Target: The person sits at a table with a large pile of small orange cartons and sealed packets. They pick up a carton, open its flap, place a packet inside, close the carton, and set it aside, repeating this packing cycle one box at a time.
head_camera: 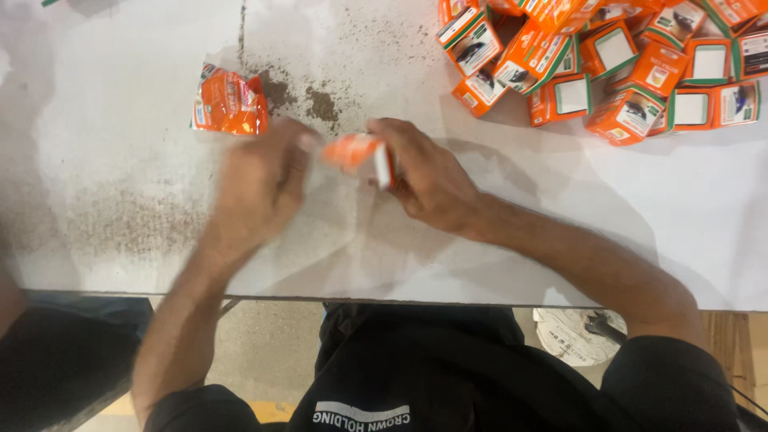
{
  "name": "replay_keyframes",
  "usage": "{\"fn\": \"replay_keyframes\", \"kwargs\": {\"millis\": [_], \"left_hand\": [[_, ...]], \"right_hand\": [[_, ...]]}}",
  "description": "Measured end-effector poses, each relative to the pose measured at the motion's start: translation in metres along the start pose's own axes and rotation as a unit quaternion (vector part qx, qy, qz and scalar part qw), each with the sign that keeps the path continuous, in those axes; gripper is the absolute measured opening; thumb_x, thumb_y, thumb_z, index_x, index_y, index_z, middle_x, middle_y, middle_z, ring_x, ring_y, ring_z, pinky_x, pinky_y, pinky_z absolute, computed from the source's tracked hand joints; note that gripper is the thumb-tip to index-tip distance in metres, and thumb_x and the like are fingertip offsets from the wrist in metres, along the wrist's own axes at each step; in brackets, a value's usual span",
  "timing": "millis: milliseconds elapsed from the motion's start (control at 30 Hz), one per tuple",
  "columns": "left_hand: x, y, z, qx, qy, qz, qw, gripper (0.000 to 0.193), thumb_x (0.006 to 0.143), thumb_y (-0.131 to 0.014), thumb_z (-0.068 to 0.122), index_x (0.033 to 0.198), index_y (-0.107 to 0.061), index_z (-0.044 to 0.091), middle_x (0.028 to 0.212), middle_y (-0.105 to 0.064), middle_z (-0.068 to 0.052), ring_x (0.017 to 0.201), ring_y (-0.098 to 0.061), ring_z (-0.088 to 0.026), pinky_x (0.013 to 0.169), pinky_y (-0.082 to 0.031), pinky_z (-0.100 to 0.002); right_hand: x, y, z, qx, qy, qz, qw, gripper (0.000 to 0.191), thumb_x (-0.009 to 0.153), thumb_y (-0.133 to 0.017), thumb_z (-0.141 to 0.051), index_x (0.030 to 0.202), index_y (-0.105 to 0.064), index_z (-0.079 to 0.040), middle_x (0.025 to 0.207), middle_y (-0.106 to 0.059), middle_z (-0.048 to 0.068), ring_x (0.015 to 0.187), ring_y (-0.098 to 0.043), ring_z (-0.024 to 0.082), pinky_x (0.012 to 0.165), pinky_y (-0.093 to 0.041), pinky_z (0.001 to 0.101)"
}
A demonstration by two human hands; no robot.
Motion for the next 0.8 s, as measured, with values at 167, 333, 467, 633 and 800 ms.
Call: {"fn": "replay_keyframes", "kwargs": {"millis": [167,333,467,633,800], "left_hand": [[0.026,0.039,-0.031,0.4,-0.09,0.073,0.909,0.042,0.088,-0.08,0.02,0.126,-0.067,0.006,0.115,-0.07,-0.016,0.089,-0.07,-0.024,0.058,-0.059,-0.03],[0.023,0.025,-0.064,0.353,-0.05,-0.019,0.934,0.054,0.082,-0.086,0.029,0.121,-0.067,-0.002,0.111,-0.068,-0.021,0.085,-0.071,-0.029,0.057,-0.061,-0.035],[0.01,0.012,-0.061,0.322,-0.107,-0.027,0.94,0.044,0.093,-0.081,0.023,0.123,-0.064,-0.004,0.106,-0.069,-0.022,0.083,-0.072,-0.027,0.057,-0.062,-0.03],[-0.005,0.002,-0.006,0.123,-0.231,0.173,0.95,0.024,0.101,-0.071,0.0,0.118,-0.055,-0.006,0.114,-0.068,-0.024,0.096,-0.074,-0.03,0.067,-0.064,-0.031],[-0.011,-0.041,0.041,0.103,-0.323,0.157,0.928,0.023,0.094,-0.082,0.004,0.106,-0.063,0.009,0.121,-0.074,-0.014,0.122,-0.068,-0.033,0.11,-0.046,-0.057]], "right_hand": [[0.009,0.018,-0.016,-0.12,0.133,0.072,0.981,0.068,0.087,-0.087,-0.023,0.14,-0.049,-0.003,0.141,-0.057,0.019,0.138,-0.047,0.036,0.115,-0.037,0.0548],[0.011,0.027,-0.008,-0.011,0.092,0.047,0.995,0.065,0.083,-0.088,-0.018,0.138,-0.056,-0.002,0.134,-0.057,0.018,0.124,-0.059,0.03,0.103,-0.053,0.0412],[0.011,0.034,-0.002,-0.037,0.085,0.066,0.993,0.064,0.077,-0.095,-0.027,0.127,-0.063,-0.002,0.121,-0.067,0.012,0.111,-0.067,0.03,0.094,-0.056,0.0402],[0.013,0.029,-0.006,-0.057,0.124,0.086,0.987,0.062,0.073,-0.097,-0.03,0.119,-0.066,-0.003,0.113,-0.071,0.012,0.106,-0.068,0.03,0.094,-0.054,0.0424],[0.014,0.028,-0.01,-0.039,0.143,0.074,0.986,0.059,0.071,-0.089,-0.01,0.125,-0.065,-0.003,0.121,-0.071,0.013,0.113,-0.069,0.032,0.1,-0.053,0.0421]]}}
Point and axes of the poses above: each hand's wrist, its own x-axis towards the middle knuckle, its own y-axis out of the back of the hand, z = x × y, the point moved 7 cm from there along x, towards the middle knuckle
